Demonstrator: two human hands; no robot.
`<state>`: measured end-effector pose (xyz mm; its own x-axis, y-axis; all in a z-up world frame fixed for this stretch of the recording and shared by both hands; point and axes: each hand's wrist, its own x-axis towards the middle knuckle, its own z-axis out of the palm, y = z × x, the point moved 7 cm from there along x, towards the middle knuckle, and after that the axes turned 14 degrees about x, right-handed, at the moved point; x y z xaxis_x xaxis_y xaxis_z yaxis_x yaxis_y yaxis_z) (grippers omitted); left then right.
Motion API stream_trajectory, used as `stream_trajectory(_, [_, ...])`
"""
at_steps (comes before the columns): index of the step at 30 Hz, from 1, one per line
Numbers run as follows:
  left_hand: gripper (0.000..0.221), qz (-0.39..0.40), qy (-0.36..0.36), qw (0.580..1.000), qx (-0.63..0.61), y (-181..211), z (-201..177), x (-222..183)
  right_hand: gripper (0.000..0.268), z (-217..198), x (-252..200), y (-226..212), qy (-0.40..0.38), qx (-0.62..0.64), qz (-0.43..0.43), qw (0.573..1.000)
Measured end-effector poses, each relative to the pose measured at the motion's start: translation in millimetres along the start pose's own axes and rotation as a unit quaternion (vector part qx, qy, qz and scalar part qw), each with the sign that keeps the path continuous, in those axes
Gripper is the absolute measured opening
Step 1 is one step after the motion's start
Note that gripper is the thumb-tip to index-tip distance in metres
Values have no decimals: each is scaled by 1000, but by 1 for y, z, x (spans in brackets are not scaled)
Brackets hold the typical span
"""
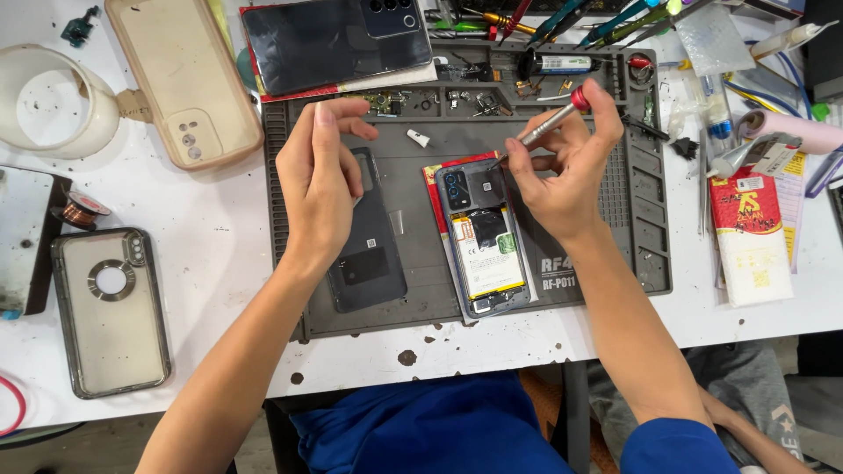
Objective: Securing internal components of a mobile phone using a precision screwdriver and tiny screws.
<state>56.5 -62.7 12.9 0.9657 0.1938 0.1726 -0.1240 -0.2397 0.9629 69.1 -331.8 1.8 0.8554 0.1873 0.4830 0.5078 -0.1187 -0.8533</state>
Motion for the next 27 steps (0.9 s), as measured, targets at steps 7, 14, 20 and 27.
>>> stream_trajectory(7, [42, 83, 24, 994, 63, 20, -23, 7, 77, 1, -1, 1, -2, -12, 23, 1000])
stream_trajectory(14, [9, 178, -91, 958, 206, 37, -52, 16, 45, 3, 4, -34, -21, -66, -148, 987])
stream_trajectory(20, [5, 129, -335, 860, 364, 2, -34, 10, 43, -13, -7, -41, -2, -180, -266, 947])
stream_trajectory(27, [6, 123, -252, 862, 421, -10, -61, 22, 21, -18, 0, -48, 38, -132, -276, 951])
